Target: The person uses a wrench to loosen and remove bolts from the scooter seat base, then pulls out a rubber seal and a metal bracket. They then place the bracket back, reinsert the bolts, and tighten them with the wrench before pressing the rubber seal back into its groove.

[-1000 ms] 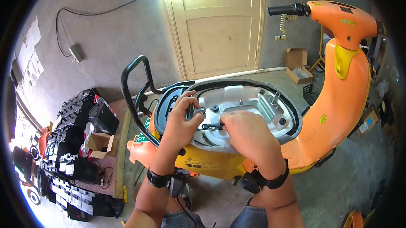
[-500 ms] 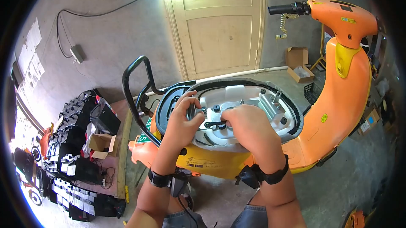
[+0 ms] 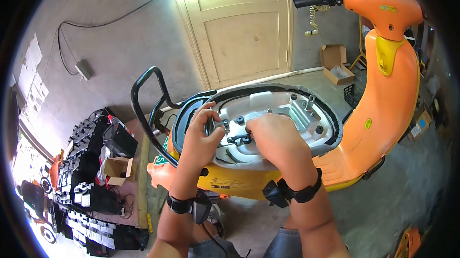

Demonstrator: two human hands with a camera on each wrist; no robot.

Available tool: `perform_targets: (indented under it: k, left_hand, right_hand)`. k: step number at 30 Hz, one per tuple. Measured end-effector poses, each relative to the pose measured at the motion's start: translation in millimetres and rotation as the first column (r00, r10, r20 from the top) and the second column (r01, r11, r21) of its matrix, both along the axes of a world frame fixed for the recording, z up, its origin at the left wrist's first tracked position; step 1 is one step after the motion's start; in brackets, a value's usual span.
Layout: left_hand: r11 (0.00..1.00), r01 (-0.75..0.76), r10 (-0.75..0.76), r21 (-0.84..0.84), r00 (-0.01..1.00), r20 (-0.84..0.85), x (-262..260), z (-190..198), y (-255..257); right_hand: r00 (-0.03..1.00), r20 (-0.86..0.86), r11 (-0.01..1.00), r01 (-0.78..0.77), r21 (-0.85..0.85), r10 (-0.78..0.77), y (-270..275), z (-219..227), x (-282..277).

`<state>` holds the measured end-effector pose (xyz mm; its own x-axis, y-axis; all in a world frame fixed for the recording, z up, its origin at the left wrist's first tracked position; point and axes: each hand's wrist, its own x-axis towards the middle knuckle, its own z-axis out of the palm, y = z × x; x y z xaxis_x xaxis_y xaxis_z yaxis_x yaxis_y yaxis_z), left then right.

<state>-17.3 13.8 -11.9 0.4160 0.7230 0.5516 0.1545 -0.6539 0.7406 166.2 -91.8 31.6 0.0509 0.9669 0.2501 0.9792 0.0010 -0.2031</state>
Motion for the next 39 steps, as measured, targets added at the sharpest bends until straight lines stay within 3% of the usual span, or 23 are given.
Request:
perform_targets:
  k: [6, 10, 12, 16, 18, 21, 24, 39]
  left_hand:
    - [0.997, 0.005, -0.003, -0.076, 1.0, 0.024, 0.0, 4.2, -3.2]
    - [0.997, 0.007, -0.005, -0.079, 1.0, 0.03, -0.5, 2.5, -1.8]
    - [1.0, 0.006, -0.006, -0.022, 1.0, 0.016, -1.3, -0.4, 0.2]
    - [1.0, -0.007, 0.008, -0.021, 0.999, 0.041, 0.3, -0.4, -0.5]
    - [0.998, 0.001, 0.001, -0.063, 0.999, 0.04, 0.1, 2.8, -3.6]
    - [0.999, -0.005, 0.008, -0.037, 0.997, 0.079, 2.2, -0.1, -2.9]
    - [0.999, -0.029, 0.031, -0.025, 0.996, 0.08, 2.6, -1.7, -2.6]
    - [0.998, -0.026, 0.03, -0.052, 0.997, 0.07, 3.4, 0.4, -3.8]
  right_hand:
    - [0.997, -0.042, 0.998, -0.059, -0.027, 0.058, -4.8, 5.5, 1.6]
    - [0.997, -0.045, 0.993, -0.064, -0.096, 0.06, -10.5, 9.5, 3.2]
    - [0.982, -0.15, 0.985, -0.131, -0.115, 0.113, -16.8, 15.3, 1.5]
    - [0.978, -0.125, 0.971, -0.188, -0.147, 0.17, -27.4, 7.9, -5.2]
    - [0.981, 0.104, 0.984, -0.171, 0.051, 0.165, -33.8, -12.4, -10.6]
    - [0.977, 0.159, 0.99, -0.143, -0.015, 0.144, -34.5, -11.3, -18.7]
    - [0.988, 0.1, 0.987, -0.126, 0.101, 0.116, -33.1, -16.1, -19.7]
    - [0.989, 0.139, 0.977, -0.068, 0.204, 0.04, -25.1, -15.2, -24.4]
